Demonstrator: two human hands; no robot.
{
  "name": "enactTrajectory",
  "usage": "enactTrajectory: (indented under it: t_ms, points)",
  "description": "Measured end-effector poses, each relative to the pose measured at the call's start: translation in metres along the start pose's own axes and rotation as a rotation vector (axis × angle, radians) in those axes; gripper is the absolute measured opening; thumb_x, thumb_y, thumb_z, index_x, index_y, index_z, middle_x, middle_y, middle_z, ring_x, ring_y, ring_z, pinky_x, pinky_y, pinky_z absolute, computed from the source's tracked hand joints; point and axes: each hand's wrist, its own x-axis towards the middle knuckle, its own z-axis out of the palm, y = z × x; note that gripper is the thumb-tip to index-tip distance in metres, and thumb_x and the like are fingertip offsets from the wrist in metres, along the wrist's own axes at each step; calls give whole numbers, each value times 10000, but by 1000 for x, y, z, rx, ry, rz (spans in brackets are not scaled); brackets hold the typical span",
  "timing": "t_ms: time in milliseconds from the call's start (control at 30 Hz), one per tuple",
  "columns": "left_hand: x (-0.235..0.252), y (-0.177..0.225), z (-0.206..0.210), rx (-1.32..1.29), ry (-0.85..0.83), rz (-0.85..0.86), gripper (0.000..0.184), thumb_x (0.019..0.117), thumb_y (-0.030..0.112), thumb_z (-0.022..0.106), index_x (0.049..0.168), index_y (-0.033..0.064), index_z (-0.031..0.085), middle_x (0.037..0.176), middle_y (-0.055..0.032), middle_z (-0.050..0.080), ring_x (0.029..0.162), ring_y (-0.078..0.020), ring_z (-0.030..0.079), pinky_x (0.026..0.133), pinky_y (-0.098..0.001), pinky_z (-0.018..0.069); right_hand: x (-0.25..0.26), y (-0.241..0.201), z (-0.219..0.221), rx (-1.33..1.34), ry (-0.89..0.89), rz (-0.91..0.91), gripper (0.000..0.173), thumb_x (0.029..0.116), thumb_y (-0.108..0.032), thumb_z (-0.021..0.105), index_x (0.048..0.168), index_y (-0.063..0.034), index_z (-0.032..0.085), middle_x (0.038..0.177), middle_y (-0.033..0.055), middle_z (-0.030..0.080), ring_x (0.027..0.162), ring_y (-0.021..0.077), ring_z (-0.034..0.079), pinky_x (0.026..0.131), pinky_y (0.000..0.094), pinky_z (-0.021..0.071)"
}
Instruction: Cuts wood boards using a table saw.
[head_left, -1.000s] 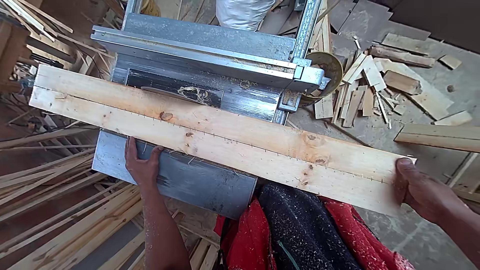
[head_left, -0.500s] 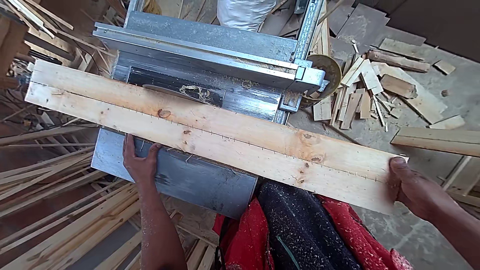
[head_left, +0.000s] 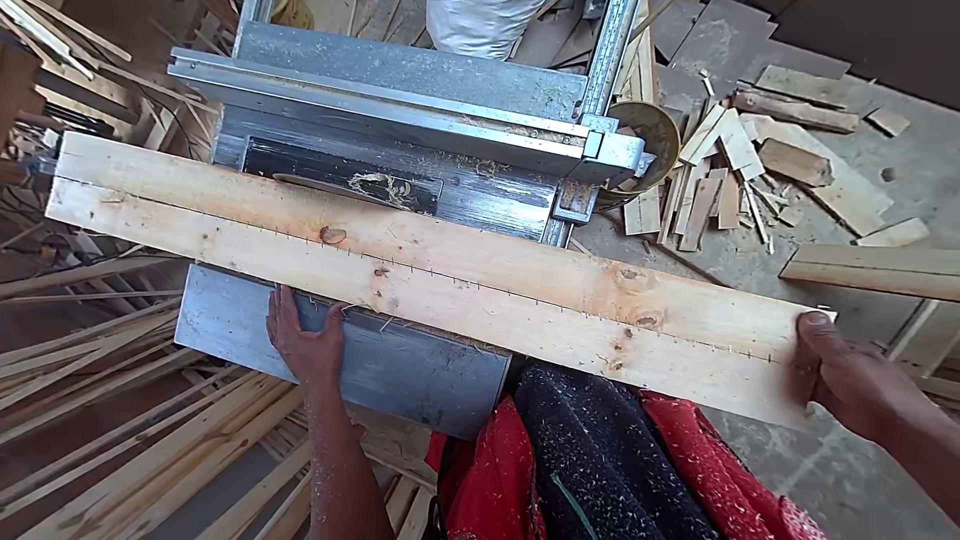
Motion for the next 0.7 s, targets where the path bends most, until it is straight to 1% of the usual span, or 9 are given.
enactTrajectory:
  t_ms: [133, 267, 400, 500, 567, 700]
  points:
    - [6, -4, 0, -11, 17, 16, 973, 817, 616, 720, 1536, 24, 438, 1591, -186, 424, 1517, -317, 341, 1260, -474, 212, -1, 1, 3, 18, -6, 5, 674, 1009, -699, 349, 1213, -112, 610, 933, 87, 651, 812, 198, 666, 703, 475, 561]
    - [8, -6, -2, -22, 20, 8, 964, 807, 600, 740, 1528, 28, 452, 1588, -182, 430, 1516, -307, 344, 1259, -456, 223, -3, -3, 5, 24, -26, 6, 675, 1010, -697, 344, 1246, -121, 606, 974, 98, 667, 842, 215, 681, 717, 491, 567]
    - [11, -8, -2, -33, 26, 11, 962, 806, 594, 747, 1528, 30, 453, 1590, -178, 429, 1517, -290, 347, 1261, -443, 225, -7, -6, 9, 26, -20, 3, 663, 1013, -690, 349, 1236, -121, 607, 961, 92, 665, 830, 208, 679, 714, 484, 568]
    - [13, -9, -3, -43, 20, -1, 953, 803, 579, 759, 1531, 46, 455, 1593, -166, 429, 1517, -279, 346, 1259, -430, 234, -8, -7, 12, 33, -28, 8, 674, 1011, -693, 349, 1250, -116, 604, 977, 98, 670, 851, 216, 684, 730, 496, 570]
    - [15, -11, -5, -43, 18, 0, 950, 802, 571, 764, 1530, 44, 455, 1593, -171, 426, 1515, -282, 349, 1258, -430, 241, -9, -9, 14, 30, -30, 8, 675, 1012, -691, 346, 1238, -112, 611, 972, 99, 671, 848, 217, 685, 728, 492, 569]
    - [18, -12, -7, -37, 14, 1, 946, 803, 568, 765, 1525, 40, 460, 1591, -182, 426, 1516, -292, 347, 1256, -437, 249, -12, -12, 17, 30, -39, 0, 670, 1018, -684, 340, 1263, -118, 602, 1008, 105, 668, 886, 223, 681, 758, 514, 564]
